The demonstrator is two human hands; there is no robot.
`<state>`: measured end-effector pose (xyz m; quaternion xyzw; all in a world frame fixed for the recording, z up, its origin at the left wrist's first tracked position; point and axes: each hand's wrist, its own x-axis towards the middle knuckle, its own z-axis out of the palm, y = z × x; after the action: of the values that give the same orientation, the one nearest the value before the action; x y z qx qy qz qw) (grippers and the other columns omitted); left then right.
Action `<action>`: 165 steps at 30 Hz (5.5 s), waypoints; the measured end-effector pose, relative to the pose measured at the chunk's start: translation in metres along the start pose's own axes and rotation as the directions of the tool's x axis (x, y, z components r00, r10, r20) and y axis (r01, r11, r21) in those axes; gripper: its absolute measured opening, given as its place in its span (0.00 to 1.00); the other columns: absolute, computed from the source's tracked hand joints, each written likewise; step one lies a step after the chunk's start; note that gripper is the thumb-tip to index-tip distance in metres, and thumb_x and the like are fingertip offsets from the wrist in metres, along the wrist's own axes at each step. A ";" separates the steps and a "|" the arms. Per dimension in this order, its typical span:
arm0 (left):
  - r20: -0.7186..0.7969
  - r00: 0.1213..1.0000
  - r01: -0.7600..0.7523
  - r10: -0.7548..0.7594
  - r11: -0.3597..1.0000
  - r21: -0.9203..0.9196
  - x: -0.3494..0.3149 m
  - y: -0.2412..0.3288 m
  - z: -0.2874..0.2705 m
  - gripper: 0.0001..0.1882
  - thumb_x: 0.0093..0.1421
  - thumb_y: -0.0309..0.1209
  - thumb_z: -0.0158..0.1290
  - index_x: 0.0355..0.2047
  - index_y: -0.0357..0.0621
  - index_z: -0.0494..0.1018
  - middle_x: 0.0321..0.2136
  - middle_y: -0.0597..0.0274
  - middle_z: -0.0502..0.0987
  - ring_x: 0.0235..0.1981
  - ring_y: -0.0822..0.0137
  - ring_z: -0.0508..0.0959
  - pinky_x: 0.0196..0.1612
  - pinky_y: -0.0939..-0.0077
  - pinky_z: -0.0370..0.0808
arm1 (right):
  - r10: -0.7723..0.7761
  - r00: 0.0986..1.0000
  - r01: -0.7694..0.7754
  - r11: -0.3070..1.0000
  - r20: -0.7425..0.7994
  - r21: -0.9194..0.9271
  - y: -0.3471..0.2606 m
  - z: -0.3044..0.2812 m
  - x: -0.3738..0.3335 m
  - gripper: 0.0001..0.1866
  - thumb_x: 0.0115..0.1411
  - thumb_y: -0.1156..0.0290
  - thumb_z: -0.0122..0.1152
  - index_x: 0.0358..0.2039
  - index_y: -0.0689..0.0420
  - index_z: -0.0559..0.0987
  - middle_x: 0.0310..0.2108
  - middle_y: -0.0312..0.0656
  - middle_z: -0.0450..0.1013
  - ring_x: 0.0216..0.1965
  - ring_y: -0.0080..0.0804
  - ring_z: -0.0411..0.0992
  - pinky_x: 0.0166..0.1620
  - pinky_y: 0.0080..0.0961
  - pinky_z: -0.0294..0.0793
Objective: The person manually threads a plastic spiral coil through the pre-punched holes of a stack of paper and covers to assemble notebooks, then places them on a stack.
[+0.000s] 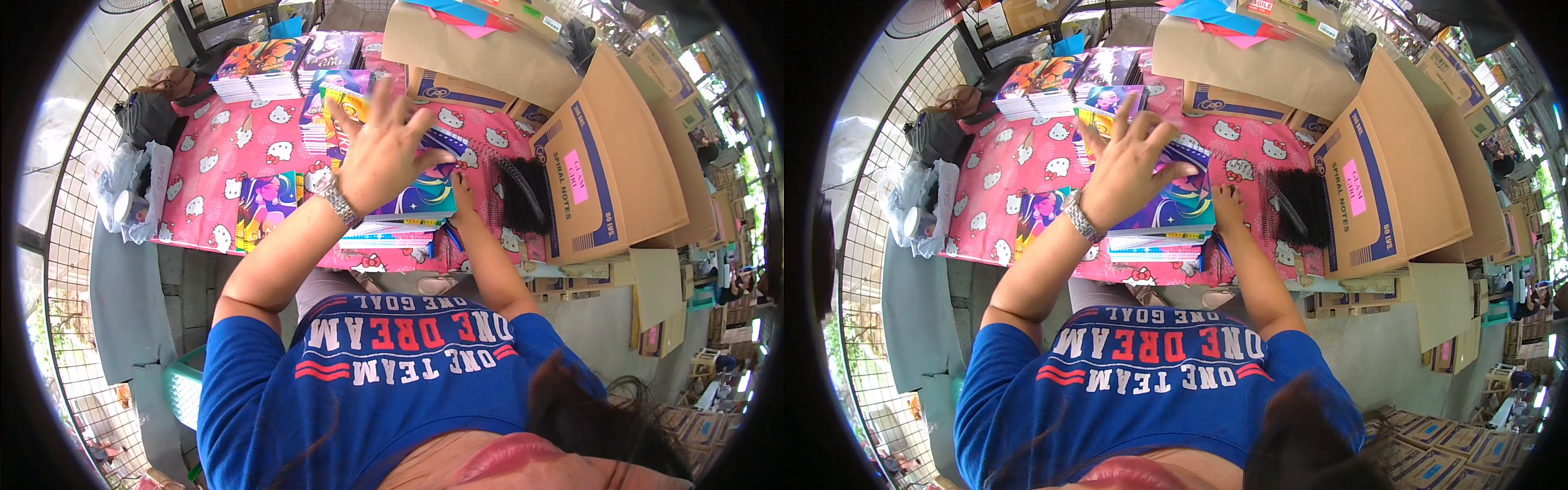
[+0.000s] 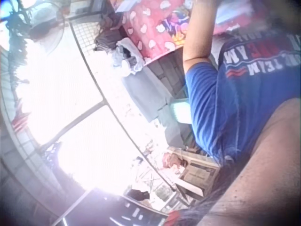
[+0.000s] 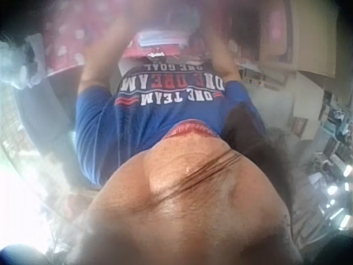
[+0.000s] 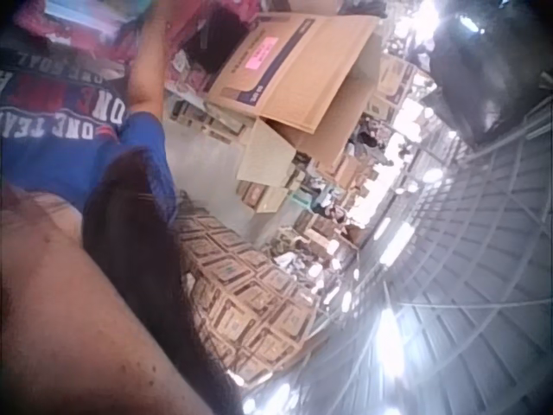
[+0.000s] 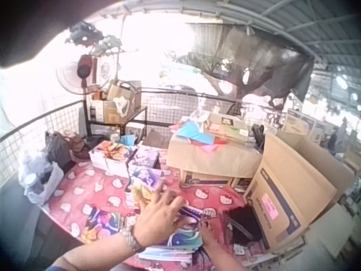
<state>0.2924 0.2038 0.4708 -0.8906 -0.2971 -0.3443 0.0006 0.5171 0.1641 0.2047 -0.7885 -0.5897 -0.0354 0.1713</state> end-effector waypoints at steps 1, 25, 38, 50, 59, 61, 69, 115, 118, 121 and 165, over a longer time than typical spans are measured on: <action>-0.026 0.997 0.073 -0.072 0.997 0.039 -0.003 0.000 0.002 0.18 0.58 0.48 0.60 0.43 0.53 0.75 0.50 0.61 0.71 0.65 0.47 0.59 0.56 0.17 0.48 | -0.034 0.999 0.034 0.999 -0.007 -0.009 0.005 0.002 0.005 0.19 0.58 0.57 0.58 0.45 0.56 0.77 0.51 0.52 0.72 0.58 0.57 0.63 0.55 0.52 0.68; 0.001 0.989 -0.145 0.150 0.959 -0.242 0.014 0.005 0.007 0.23 0.45 0.49 0.69 0.35 0.49 0.76 0.36 0.67 0.75 0.47 0.59 0.71 0.52 0.37 0.60 | -0.777 0.608 0.005 0.210 0.164 0.978 -0.033 -0.283 0.088 0.31 0.47 0.50 0.59 0.47 0.58 0.74 0.43 0.37 0.70 0.46 0.25 0.68 0.52 0.23 0.67; 0.010 0.989 -0.136 0.145 0.949 -0.285 0.013 0.006 0.011 0.25 0.47 0.49 0.68 0.37 0.49 0.72 0.40 0.69 0.76 0.50 0.59 0.71 0.55 0.24 0.55 | -0.755 0.645 -0.064 0.101 0.118 0.993 -0.038 -0.280 0.085 0.33 0.47 0.46 0.59 0.46 0.59 0.74 0.45 0.40 0.68 0.46 0.28 0.68 0.48 0.25 0.68; 0.160 0.972 -0.154 0.174 0.980 -0.129 0.027 -0.019 -0.007 0.30 0.49 0.56 0.65 0.47 0.53 0.75 0.54 0.67 0.72 0.62 0.57 0.64 0.53 0.26 0.59 | -0.656 0.755 0.022 0.066 0.027 0.998 -0.028 -0.277 0.087 0.35 0.47 0.45 0.60 0.46 0.62 0.74 0.45 0.44 0.71 0.48 0.29 0.70 0.52 0.26 0.69; -0.011 0.991 -0.136 0.137 0.971 -0.198 0.017 -0.035 0.005 0.22 0.47 0.53 0.67 0.33 0.51 0.80 0.34 0.71 0.75 0.43 0.63 0.71 0.46 0.51 0.63 | -0.762 0.640 -0.139 -0.248 -0.104 0.959 -0.058 -0.272 0.088 0.32 0.46 0.43 0.61 0.42 0.58 0.75 0.41 0.39 0.68 0.47 0.33 0.68 0.53 0.28 0.66; -0.021 0.989 -0.146 0.144 0.973 -0.179 0.015 -0.036 0.005 0.22 0.46 0.53 0.67 0.34 0.52 0.80 0.34 0.71 0.74 0.43 0.63 0.71 0.44 0.54 0.62 | -0.800 0.597 -0.031 0.050 0.059 0.998 -0.062 -0.274 0.092 0.29 0.49 0.48 0.58 0.44 0.58 0.76 0.40 0.37 0.70 0.46 0.27 0.68 0.51 0.23 0.67; -0.061 0.991 -0.127 0.118 0.976 -0.175 0.014 -0.038 0.000 0.26 0.42 0.57 0.68 0.31 0.52 0.79 0.35 0.70 0.74 0.43 0.63 0.70 0.44 0.58 0.60 | -0.769 0.590 0.005 0.309 0.247 0.951 -0.066 -0.281 0.107 0.31 0.48 0.46 0.58 0.43 0.59 0.75 0.42 0.40 0.70 0.48 0.30 0.68 0.52 0.25 0.66; 0.066 0.998 0.018 0.025 0.815 -0.579 0.016 -0.070 -0.007 0.21 0.49 0.37 0.71 0.37 0.39 0.76 0.25 0.61 0.73 0.24 0.72 0.71 0.28 0.75 0.69 | -0.834 0.515 -0.092 0.176 0.199 0.980 -0.097 -0.266 0.142 0.32 0.47 0.47 0.57 0.45 0.59 0.76 0.46 0.40 0.71 0.50 0.28 0.69 0.54 0.25 0.67; 0.035 0.999 -0.003 0.031 0.792 -0.611 0.015 -0.071 -0.005 0.21 0.50 0.38 0.71 0.37 0.40 0.76 0.23 0.64 0.71 0.24 0.72 0.70 0.27 0.74 0.68 | -0.841 0.526 -0.084 0.098 0.127 0.992 -0.097 -0.266 0.144 0.30 0.49 0.49 0.57 0.46 0.59 0.76 0.46 0.39 0.71 0.50 0.28 0.68 0.55 0.25 0.66; 0.072 0.997 0.030 0.017 0.801 -0.597 0.017 -0.066 -0.008 0.20 0.50 0.35 0.71 0.37 0.40 0.74 0.22 0.66 0.73 0.23 0.77 0.71 0.26 0.77 0.67 | -0.888 0.440 -0.145 0.080 0.136 0.986 -0.098 -0.259 0.150 0.30 0.49 0.49 0.58 0.47 0.58 0.76 0.45 0.40 0.70 0.50 0.29 0.68 0.55 0.26 0.65; -0.110 0.942 0.226 -0.318 0.840 -0.494 0.004 -0.054 0.004 0.17 0.61 0.37 0.61 0.46 0.42 0.75 0.16 0.62 0.74 0.14 0.76 0.72 0.18 0.75 0.65 | 0.119 0.991 -0.126 0.981 0.062 0.145 0.013 -0.050 -0.102 0.28 0.56 0.62 0.62 0.57 0.61 0.74 0.48 0.52 0.73 0.49 0.46 0.72 0.51 0.41 0.71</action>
<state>0.2688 0.2510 0.4586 -0.7754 -0.3263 -0.4852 -0.2385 0.5058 0.0515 0.2221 -0.8090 -0.5453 0.0399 0.2156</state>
